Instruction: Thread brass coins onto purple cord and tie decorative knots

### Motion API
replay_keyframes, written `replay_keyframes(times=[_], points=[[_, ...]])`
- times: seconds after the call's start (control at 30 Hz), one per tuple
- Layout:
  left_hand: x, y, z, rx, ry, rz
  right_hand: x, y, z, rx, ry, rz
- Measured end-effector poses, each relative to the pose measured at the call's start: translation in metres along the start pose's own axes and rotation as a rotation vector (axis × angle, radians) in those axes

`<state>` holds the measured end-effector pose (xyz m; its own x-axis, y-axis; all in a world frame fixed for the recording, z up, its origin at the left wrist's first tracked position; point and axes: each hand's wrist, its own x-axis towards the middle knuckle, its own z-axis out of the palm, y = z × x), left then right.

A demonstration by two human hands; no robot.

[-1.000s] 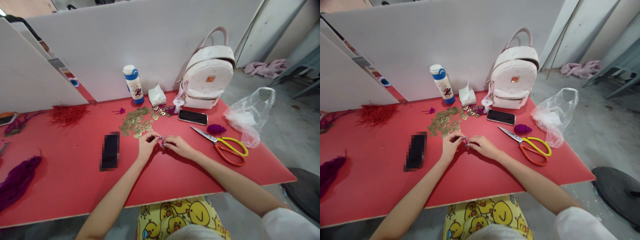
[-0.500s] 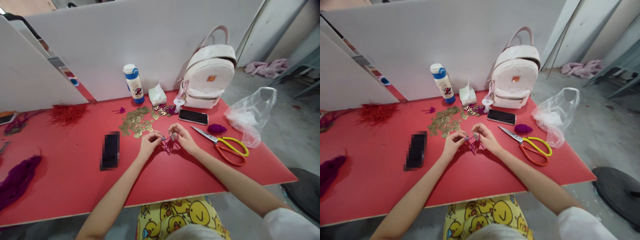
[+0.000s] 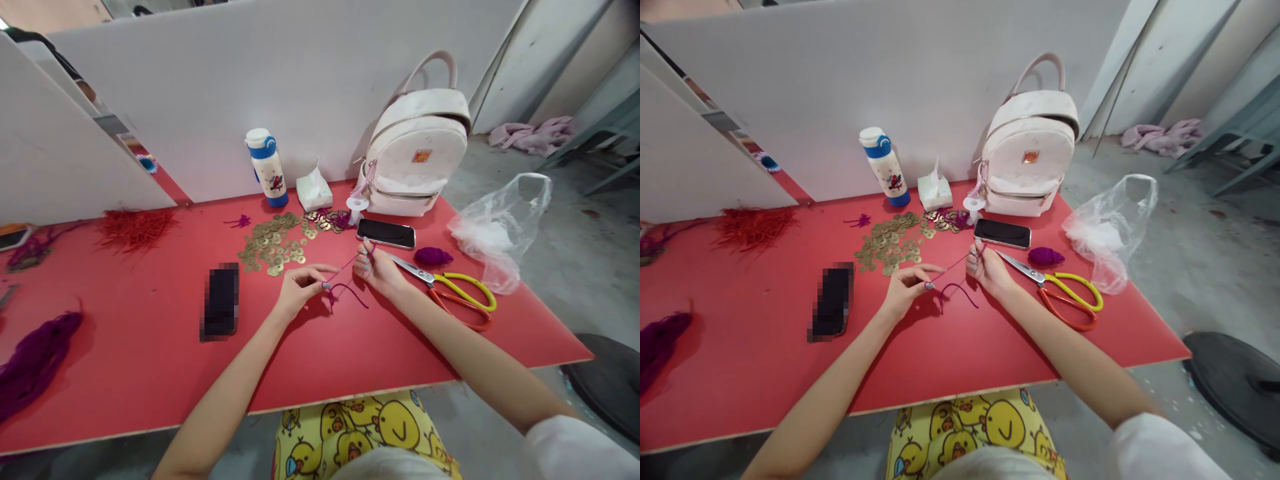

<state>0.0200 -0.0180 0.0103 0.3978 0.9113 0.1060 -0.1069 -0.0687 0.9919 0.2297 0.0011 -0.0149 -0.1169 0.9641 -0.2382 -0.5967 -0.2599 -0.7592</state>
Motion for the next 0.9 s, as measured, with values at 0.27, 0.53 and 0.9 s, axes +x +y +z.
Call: replay_keyframes(times=[0.27, 0.53, 0.9], points=[[0.003, -0.004, 0.005, 0.004, 0.082, -0.002, -0.013, -0.006, 0.013, -0.174, 0.083, -0.258], [0.008, -0.013, -0.003, 0.059, 0.442, -0.052, -0.038, 0.012, 0.030, -1.155, -0.208, -0.572], [0.004, -0.012, 0.001, 0.334, 0.413, -0.015, -0.040, 0.023, 0.033, -1.322, -0.345, -0.580]])
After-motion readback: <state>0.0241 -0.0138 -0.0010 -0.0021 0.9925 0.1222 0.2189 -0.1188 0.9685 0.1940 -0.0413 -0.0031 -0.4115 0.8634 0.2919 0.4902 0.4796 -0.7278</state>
